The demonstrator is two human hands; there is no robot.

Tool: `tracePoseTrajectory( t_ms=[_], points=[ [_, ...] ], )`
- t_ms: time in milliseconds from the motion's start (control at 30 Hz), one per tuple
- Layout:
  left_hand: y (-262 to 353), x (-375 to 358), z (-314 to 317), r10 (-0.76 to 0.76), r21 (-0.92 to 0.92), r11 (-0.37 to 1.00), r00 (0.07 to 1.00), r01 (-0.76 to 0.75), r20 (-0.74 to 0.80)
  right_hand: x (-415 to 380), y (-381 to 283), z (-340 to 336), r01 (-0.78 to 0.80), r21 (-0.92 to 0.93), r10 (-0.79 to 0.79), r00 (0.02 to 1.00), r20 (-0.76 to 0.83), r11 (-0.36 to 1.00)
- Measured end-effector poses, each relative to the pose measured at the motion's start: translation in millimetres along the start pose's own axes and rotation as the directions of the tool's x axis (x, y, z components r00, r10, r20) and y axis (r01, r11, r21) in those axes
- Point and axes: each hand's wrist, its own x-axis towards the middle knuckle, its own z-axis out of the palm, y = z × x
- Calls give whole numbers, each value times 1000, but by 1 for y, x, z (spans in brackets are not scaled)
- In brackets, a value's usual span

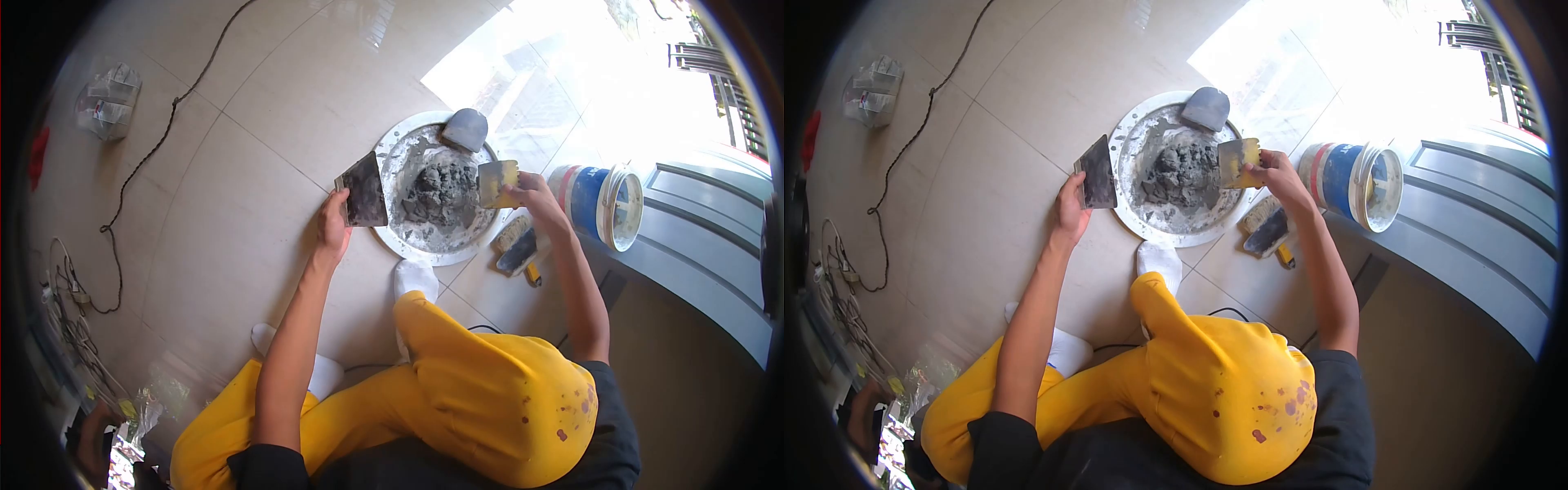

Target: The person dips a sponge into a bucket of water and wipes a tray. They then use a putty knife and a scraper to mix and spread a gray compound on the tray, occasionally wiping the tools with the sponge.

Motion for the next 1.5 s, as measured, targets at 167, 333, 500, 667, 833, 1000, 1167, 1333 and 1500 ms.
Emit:
tracePoseTrajectory(
  t_ms=[167, 333, 500, 667, 833, 1000, 1167, 1333, 1500],
  points=[
    [5, -4, 8, -21, -2, 1000, 999, 21, -34, 7, 27, -8, -56, -50, 55, 998, -13, 997],
    [7, -6, 13, -13, 16, 1000, 999, 14, -45, 13, 38, -6, -97, -191, 63, 982, -177, 977],
    [7, -6, 10, -22, 30, 999, 999, 23, -35, 9, 38, -2, -152, -570, -92, 921, -378, 808],
    [8, -5, 10, -22, 50, 998, 1000, 23, -22, 11, 35, 2, -165, -428, -13, 923, -385, 889],
    [12, -8, 16, -49, 101, 993, 997, 54, -57, 31, 20, 12, -131, -471, -28, 948, -317, 872],
    [9, -3, 9, -57, 141, 988, 998, 62, -35, 46, 1, 34, 156, -579, -242, 967, -74, 800],
    [19, -19, 25, -79, 258, 958, 978, 128, -191, -7, -5, 79, 336, -792, -517, 855, 29, 510],
    [4, -5, 11, -36, 205, 977, 995, 55, -94, -37, 27, 105, 375, -914, -695, 699, 168, 156],
    [3, 7, -8, -53, 172, 983, 995, 67, -85, -51, 3, 76, 414, -769, -625, 781, 26, 486]
  ],
)
